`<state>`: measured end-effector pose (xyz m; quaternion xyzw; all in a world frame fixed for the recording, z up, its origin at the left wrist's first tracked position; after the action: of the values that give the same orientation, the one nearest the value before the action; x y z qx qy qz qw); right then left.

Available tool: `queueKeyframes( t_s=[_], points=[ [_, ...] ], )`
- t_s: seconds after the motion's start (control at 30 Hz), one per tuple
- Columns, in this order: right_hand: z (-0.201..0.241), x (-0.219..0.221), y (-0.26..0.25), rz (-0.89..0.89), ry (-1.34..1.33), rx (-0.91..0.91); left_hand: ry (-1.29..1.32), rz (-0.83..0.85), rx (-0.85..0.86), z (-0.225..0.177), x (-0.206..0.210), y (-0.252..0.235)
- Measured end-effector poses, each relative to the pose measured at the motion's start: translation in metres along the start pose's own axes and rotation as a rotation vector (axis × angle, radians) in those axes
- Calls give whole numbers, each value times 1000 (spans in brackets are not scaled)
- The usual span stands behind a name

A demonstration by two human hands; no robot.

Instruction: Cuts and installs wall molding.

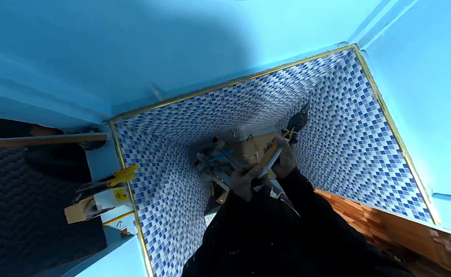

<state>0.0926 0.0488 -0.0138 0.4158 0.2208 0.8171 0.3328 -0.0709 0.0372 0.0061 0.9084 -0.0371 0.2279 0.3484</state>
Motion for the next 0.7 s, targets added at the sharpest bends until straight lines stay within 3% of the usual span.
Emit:
queueKeyframes(
  t_s=[0.2, 0.43, 0.7],
  points=[
    [27, 31, 0, -197, 138, -257, 195, -262, -11, -3, 18, -17],
    [44, 43, -3, -205, 199, -437, 270, -294, -13, -4, 28, -19],
    [38, 38, -7, -135, 306, -199, 110, 55, -167, -15, 24, -27]
  ],
)
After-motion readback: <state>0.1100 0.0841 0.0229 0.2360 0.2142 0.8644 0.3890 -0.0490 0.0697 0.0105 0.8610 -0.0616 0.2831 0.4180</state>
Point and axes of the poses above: each hand's wrist, its own y-axis away from the middle knuckle, its own x-axis out of the palm, z = x × y, the point moved 9 cm from there along -y, towards the middle knuckle, and after that the axes turned 6 degrees about x, right-handed, at the moved point
